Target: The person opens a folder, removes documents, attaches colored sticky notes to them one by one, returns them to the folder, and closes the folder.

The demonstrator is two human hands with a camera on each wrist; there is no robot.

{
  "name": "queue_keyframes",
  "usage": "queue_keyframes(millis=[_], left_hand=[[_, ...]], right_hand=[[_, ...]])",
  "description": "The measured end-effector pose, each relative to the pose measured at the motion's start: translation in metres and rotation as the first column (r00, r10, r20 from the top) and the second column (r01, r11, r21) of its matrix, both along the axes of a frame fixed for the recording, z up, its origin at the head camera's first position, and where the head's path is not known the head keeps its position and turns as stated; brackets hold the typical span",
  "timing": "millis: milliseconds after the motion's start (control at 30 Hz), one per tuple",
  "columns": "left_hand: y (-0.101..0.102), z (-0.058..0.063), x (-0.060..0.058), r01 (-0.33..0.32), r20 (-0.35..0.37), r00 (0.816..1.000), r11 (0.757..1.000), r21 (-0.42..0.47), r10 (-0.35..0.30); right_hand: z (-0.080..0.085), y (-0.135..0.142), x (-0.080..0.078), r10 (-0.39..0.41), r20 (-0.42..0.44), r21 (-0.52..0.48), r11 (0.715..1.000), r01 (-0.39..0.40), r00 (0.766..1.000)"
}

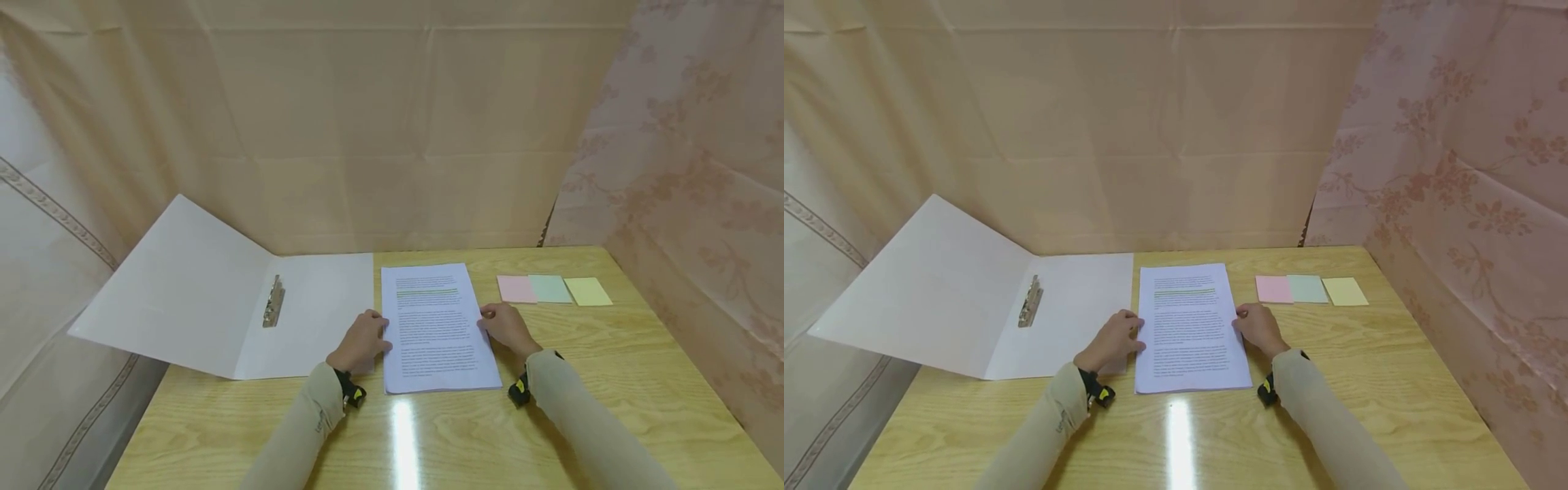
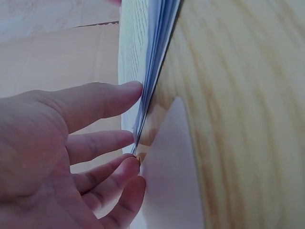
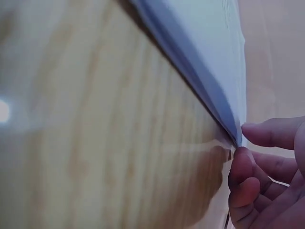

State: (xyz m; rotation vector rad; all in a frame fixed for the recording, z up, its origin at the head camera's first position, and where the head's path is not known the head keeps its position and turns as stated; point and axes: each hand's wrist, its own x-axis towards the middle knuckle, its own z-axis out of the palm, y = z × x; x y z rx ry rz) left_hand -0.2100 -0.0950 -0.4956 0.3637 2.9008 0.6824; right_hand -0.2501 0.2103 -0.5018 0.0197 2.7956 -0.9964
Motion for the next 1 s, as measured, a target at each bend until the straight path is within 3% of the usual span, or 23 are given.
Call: queue_keyframes(millis=[433,700,1000], left_hand=[[0.0,0.0,-0.002,-0.014,0.035,0.999,1.0,0.026,0.013],[0.0,0.001,-0.003,-0.013,0.019,1.0,1.0,0.011,0.013],[0.001,0.002,-0.002,-0.04,0.035,0.999,0.997,0.065,0.038]], right_hand=[[0.015,0.006,-0.004,-0.01,-0.105,-0.009,1.0,0.009,0.994],[0.022,0.014,-0.014,-0.025,-0.121,0.03,0.999,0.029,0.992],[0.028,0.025,-0.026,-0.013,-0.142,0.083,0.996,0.025,0.99]])
